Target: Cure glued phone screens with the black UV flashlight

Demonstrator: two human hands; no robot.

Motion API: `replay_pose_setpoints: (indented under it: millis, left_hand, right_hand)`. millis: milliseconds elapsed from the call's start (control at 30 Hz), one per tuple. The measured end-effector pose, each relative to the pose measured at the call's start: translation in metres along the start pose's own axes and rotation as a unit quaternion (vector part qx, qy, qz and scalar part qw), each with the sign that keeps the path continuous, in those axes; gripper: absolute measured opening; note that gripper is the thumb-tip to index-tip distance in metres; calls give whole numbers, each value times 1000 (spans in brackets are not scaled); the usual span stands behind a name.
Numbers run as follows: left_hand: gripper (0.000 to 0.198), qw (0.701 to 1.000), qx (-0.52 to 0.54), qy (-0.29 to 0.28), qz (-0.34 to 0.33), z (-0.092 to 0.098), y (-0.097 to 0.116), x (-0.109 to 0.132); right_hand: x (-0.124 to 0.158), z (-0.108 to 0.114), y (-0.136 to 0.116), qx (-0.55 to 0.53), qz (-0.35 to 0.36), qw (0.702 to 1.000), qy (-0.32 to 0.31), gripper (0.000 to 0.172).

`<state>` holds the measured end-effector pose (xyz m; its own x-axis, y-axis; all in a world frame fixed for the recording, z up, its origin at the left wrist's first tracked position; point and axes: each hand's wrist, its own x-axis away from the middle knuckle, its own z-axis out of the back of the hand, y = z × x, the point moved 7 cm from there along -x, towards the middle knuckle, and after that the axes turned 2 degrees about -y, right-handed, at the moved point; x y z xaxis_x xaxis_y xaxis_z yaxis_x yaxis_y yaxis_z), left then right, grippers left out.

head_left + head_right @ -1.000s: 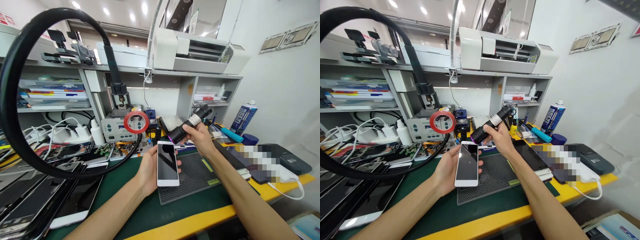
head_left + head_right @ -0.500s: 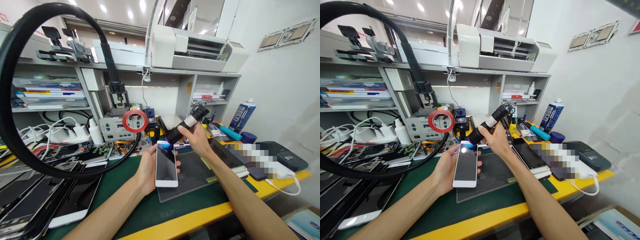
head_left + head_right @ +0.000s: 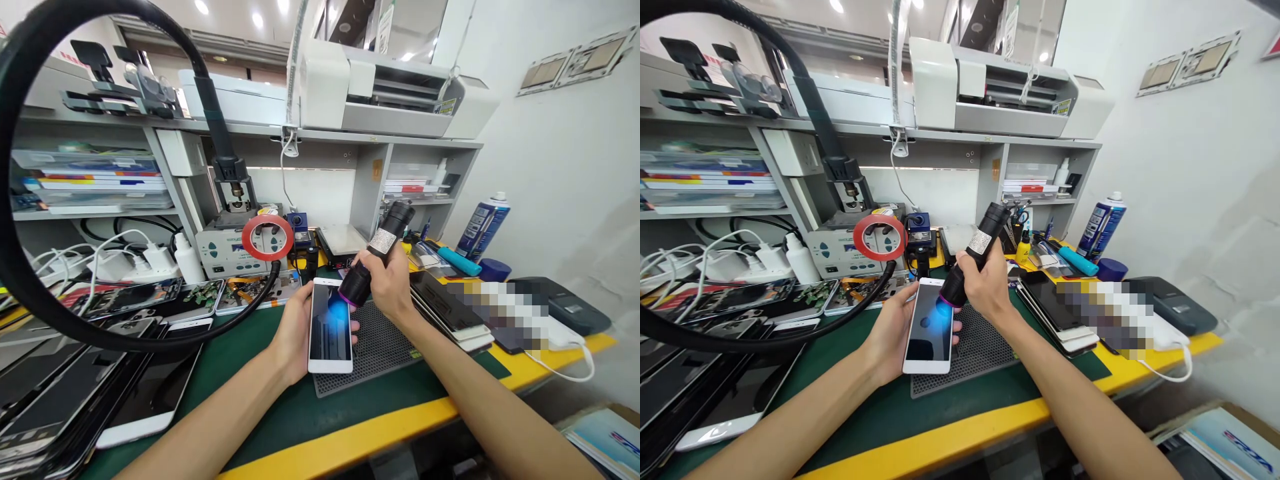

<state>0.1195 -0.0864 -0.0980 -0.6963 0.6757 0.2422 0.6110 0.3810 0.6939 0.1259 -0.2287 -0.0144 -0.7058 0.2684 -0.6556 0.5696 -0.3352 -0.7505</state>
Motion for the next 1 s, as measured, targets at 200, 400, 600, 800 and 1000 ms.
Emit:
replay_pose_setpoints:
  millis: [200,400,600,800,1000]
  left_hand:
    - [56,1000,-4,-12,1,-1,-3,-1]
    - [65,999,-13,-21,26,2,-9,-3]
    - [68,999,-32,-10,35,-1,-10,1]
    - [65,998,-39,-5,41,-6,-9,4]
    - [60,998,-28,-20,43,-5,-10,3]
  right_hand:
    - [4,15,-10,49,72,988,127,25]
    - [-3,16,0,4,14,993,116,23]
    - [-8,16,12,5,-49,993,108,28]
    - [-10,18,15,8,-46,993,112,30]
    - [-8,15,14,3,-35,994,104,29]
